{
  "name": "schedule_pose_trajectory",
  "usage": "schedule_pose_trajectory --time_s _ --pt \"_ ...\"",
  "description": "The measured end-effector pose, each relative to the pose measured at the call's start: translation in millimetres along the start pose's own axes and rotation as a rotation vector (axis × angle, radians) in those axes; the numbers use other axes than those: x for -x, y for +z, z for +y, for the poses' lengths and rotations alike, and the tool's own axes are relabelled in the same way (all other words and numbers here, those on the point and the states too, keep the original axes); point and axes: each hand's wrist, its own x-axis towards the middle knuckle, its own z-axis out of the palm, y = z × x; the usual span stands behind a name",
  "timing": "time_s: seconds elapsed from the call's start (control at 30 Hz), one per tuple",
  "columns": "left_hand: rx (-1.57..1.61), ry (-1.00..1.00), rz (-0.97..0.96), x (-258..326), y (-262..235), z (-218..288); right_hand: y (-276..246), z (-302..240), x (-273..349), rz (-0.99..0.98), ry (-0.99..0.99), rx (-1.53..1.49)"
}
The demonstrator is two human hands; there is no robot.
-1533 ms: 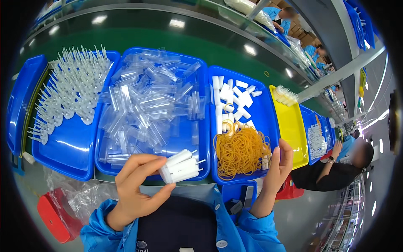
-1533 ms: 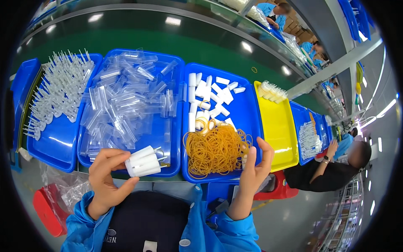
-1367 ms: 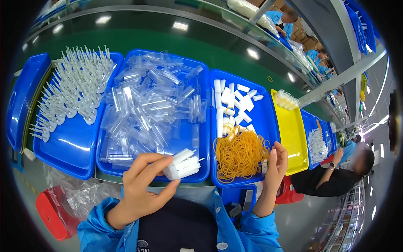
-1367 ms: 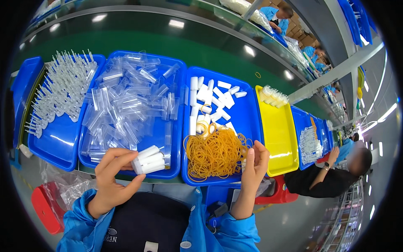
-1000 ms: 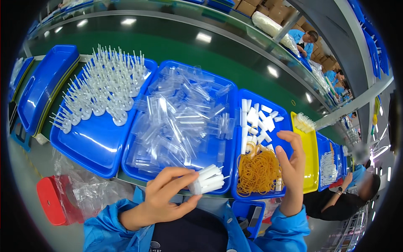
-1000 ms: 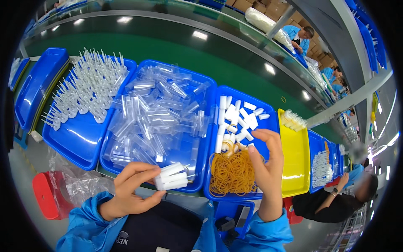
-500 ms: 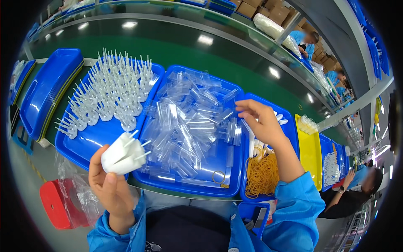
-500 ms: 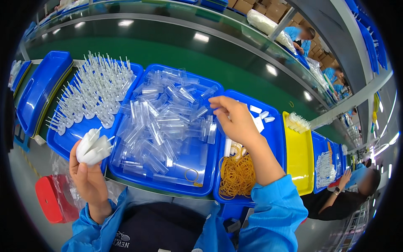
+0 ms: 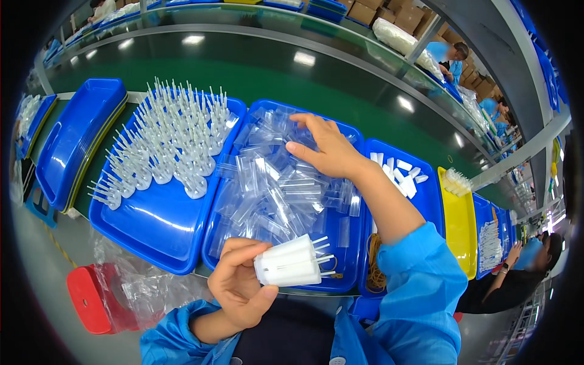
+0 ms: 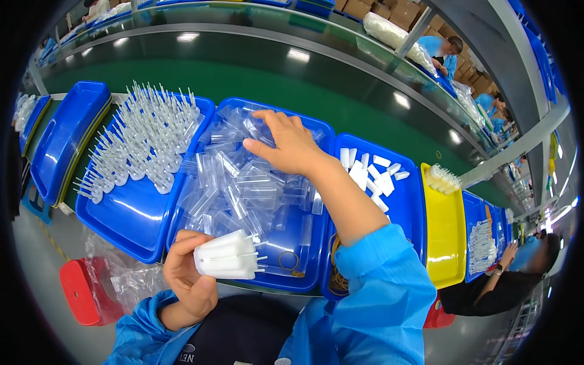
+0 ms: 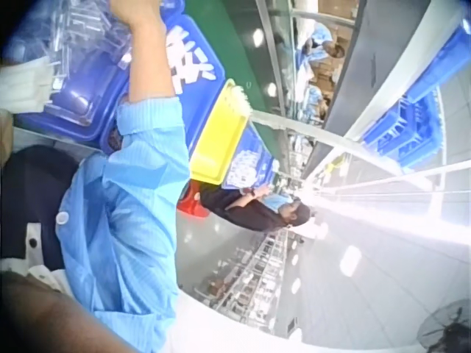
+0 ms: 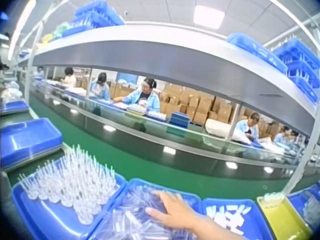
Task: The person assembles medical supplies by inserting white plastic components into clear plastic tubes and securing them with rubber bands. The person handles the items one at a time, picking up a tube, inserting a white piece, and then wrapping a rubber band around the assembly before placing it into a tray.
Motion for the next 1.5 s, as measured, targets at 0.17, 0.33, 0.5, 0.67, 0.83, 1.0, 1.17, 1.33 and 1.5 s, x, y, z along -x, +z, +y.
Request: schedule_pose_trajectory --time_s 0.17,0.33,0.5,0.67,0.83,1.0,1.17,1.33,1.5 --pt "-0.023 -0.001 0.033 -1 2 -4 2 -17 33 -0.054 0.031 0.065" --pt "-0.07 0.05 0.032 -4 3 -9 -4 -28 64 -0.081 0.074 -0.034" --pt "-0.111 0.087 0.027 -6 3 -9 -11 -29 84 -0.032 -0.049 -0.048" --pt "-0.075 -0.043 0.025 -6 1 3 -36 -42 119 0.135 -0.12 0.126" --pt "-0.078 -0.233 -0.105 -9 8 14 -36 -60 172 0.185 0.021 0.218" --pt "-0.057 -0.254 -0.224 -7 18 10 -7 -50 184 0.248 0.032 0.232" --pt "-0.117 -0.257 -0.269 -8 18 14 -9 -55 189 0.303 0.132 -0.003" --pt "-0.173 -0.251 -0.244 -7 20 15 -2 -58 204 0.622 0.142 -0.636" --pt "-0.213 -0.261 -0.288 -8 22 14 -1 -60 223 0.668 0.143 -1.436"
